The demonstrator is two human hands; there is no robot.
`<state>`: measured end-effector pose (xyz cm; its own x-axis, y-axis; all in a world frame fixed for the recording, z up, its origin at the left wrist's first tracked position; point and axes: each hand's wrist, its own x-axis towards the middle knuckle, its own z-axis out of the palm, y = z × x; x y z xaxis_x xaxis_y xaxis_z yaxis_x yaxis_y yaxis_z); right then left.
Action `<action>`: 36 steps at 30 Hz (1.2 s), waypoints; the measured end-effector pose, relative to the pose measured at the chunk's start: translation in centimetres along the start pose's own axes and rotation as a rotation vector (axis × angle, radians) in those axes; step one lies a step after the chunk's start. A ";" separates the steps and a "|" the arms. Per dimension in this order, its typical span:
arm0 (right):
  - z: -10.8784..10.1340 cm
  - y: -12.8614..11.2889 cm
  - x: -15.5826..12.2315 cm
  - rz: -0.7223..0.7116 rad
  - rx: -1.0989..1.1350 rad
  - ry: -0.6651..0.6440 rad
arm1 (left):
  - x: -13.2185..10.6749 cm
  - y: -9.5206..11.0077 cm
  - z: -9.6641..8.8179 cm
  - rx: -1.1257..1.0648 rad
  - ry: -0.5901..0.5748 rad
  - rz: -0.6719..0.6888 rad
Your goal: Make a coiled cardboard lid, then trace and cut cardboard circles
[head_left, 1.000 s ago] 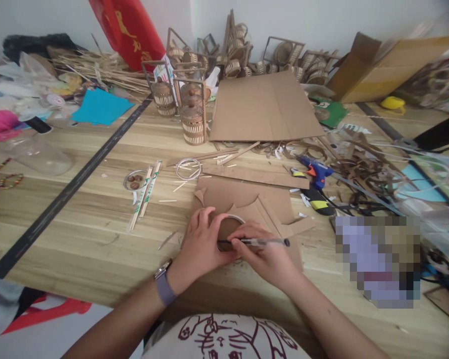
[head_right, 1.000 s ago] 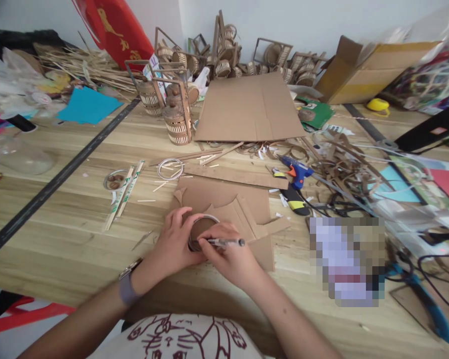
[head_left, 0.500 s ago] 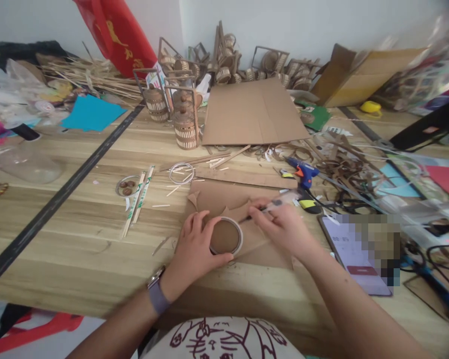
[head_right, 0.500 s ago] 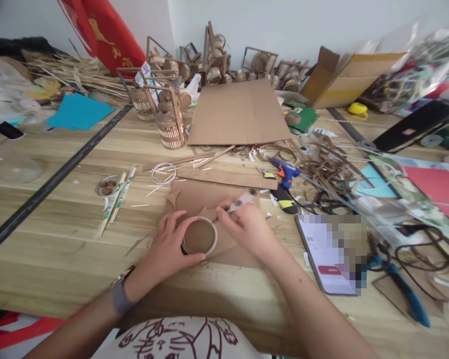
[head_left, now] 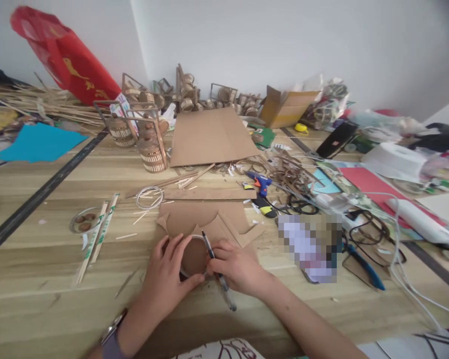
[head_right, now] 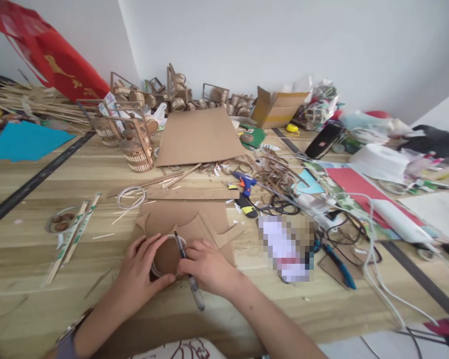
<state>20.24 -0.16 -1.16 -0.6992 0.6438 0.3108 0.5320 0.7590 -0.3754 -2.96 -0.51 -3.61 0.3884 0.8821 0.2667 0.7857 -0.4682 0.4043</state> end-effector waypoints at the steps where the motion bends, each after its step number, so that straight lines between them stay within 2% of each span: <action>1: 0.0 0.0 0.1 -0.001 -0.015 0.000 | -0.1 -0.1 0.1 0.000 -0.001 0.008; 8: 0.5 -0.1 -0.3 0.005 -0.081 0.023 | -0.8 -0.1 0.2 0.050 -0.068 0.002; 12: -0.1 0.3 -1.3 0.034 -0.090 0.089 | -0.6 0.1 -0.3 0.066 -0.118 -0.017; 17: -2.0 1.3 -2.8 0.092 -0.054 0.188 | 0.0 0.4 -2.5 0.019 -0.275 -0.070; 20: -2.7 1.7 -3.4 0.092 -0.027 0.211 | 0.3 -0.2 -4.0 0.019 -0.358 -0.077; 27: -2.2 0.4 -3.1 0.040 0.017 0.214 | 0.5 -2.4 -5.8 0.016 -0.459 -0.114; 31: -1.5 -0.1 -2.9 0.023 0.006 0.205 | 0.6 -2.4 -5.8 0.004 -0.459 -0.111; 36: -0.9 0.0 -2.7 -0.004 0.010 0.195 | 1.4 -0.4 -4.7 -0.169 -0.310 -0.010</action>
<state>22.58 -1.75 -1.19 -0.5947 0.6483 0.4754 0.5239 0.7610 -0.3825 -5.04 0.65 0.67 0.5286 0.8489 -0.0056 0.7096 -0.4382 0.5517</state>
